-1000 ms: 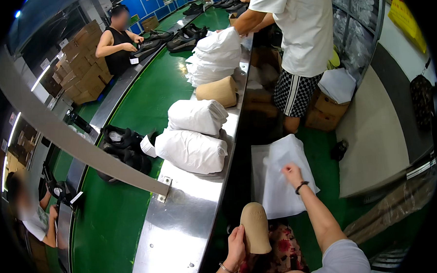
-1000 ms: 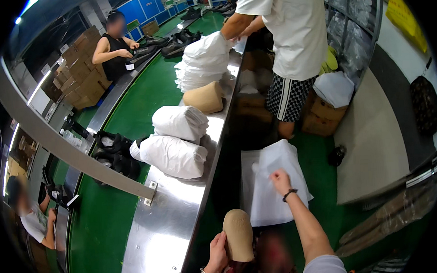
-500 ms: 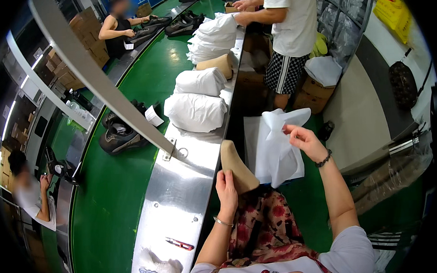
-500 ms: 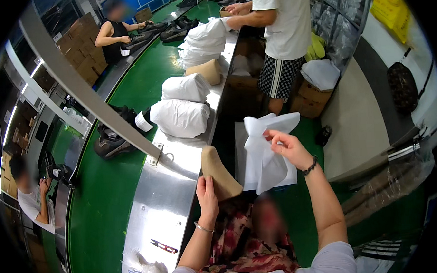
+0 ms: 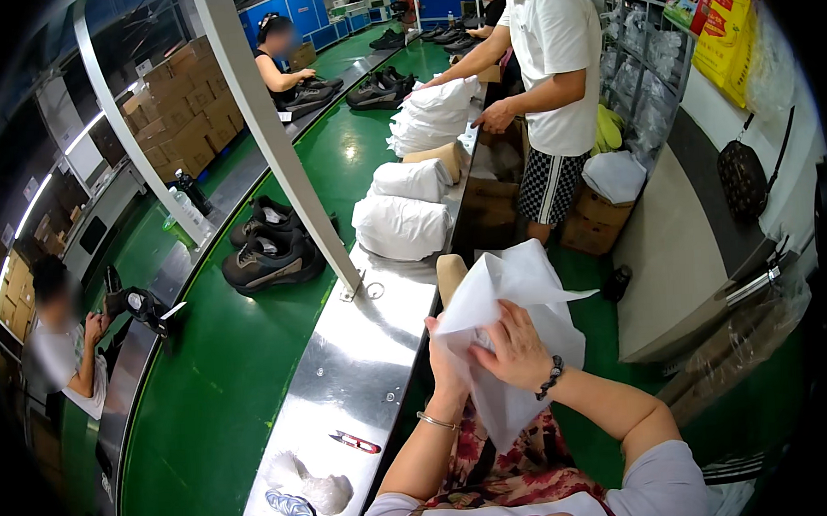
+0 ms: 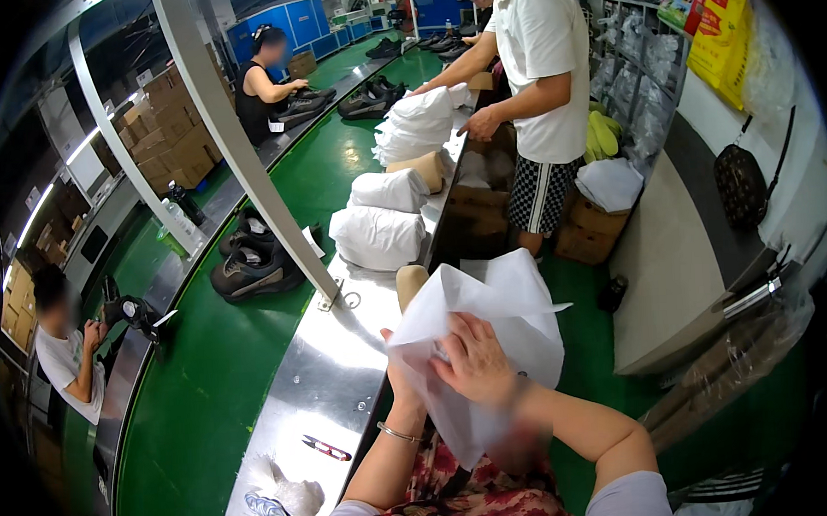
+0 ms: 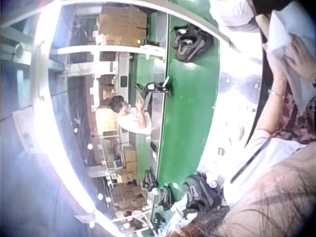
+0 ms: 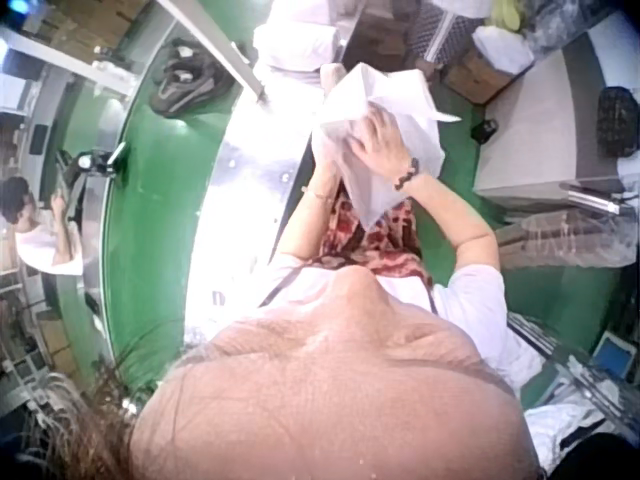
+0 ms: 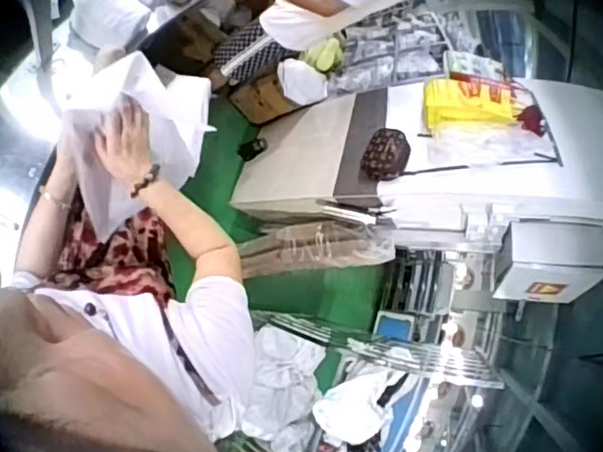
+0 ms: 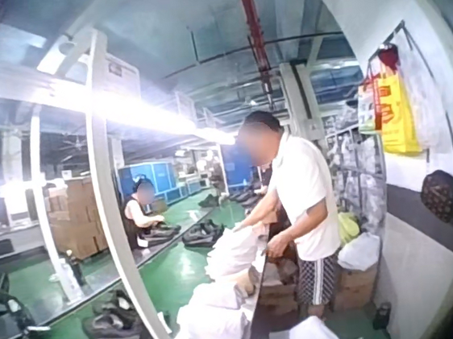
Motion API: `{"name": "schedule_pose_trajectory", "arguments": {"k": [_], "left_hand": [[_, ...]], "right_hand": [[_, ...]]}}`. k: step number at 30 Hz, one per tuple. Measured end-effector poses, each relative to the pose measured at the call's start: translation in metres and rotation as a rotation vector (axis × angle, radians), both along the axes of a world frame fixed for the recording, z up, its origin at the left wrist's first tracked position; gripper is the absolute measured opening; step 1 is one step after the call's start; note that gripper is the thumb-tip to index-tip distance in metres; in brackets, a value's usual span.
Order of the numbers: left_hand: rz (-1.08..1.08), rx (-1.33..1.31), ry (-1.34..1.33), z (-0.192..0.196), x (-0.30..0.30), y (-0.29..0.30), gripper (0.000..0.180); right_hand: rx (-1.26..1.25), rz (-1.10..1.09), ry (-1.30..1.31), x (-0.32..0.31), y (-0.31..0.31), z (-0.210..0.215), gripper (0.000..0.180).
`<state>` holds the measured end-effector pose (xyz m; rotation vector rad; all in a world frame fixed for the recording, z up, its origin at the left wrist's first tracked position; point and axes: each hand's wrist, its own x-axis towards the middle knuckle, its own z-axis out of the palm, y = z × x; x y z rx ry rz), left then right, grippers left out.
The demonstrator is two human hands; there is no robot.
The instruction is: The person picks up a brown shoe component, places it onto a piece of white paper, and wraps the paper around the component, repeating this process for multiple items.
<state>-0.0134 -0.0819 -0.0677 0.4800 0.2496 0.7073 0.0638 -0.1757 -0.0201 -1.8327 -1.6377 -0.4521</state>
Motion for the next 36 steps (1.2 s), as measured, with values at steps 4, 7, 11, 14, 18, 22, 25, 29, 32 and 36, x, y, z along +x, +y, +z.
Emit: {"name": "schedule_pose_trajectory", "arguments": {"k": [4, 7, 11, 14, 18, 22, 25, 29, 32, 36], "left_hand": [[0.002, 0.172, 0.133, 0.019, -0.019, -0.005, 0.046], [0.044, 0.170, 0.132, 0.015, -0.026, -0.003, 0.036], [0.137, 0.162, 0.136, 0.018, -0.026, -0.011, 0.024], [0.112, 0.130, 0.171, 0.014, -0.032, -0.010, 0.022], [0.145, 0.264, 0.167, 0.005, -0.041, -0.008, 0.022], [0.155, 0.383, 0.170, -0.003, -0.045, -0.007, 0.023], [0.085, 0.411, 0.179, 0.002, -0.052, -0.011, 0.020], [0.108, 0.450, 0.196, 0.005, -0.057, -0.012, 0.017], [0.106, 0.442, 0.192, 0.013, -0.060, -0.015, 0.014], [0.074, 0.466, 0.197, 0.018, -0.062, -0.019, 0.019]], "right_hand": [[-0.169, -0.008, 0.023, -0.005, 0.006, 0.019, 0.045], [-0.240, 0.093, 0.282, 0.007, 0.015, 0.029, 0.034], [0.013, 0.078, 0.120, 0.017, 0.038, 0.009, 0.031], [-0.073, 0.047, 0.417, -0.001, 0.038, 0.003, 0.037], [-0.449, 0.049, 0.440, 0.010, 0.028, 0.000, 0.040], [-0.324, 0.062, 0.251, 0.006, 0.028, 0.011, 0.048], [-0.053, 0.172, 0.352, 0.003, 0.030, 0.009, 0.047], [-0.155, 0.220, 0.554, 0.000, 0.030, 0.005, 0.036], [-0.190, 0.286, 0.611, -0.004, 0.030, 0.021, 0.035], [-0.157, 0.228, 0.657, -0.013, 0.039, 0.027, 0.038]]}}
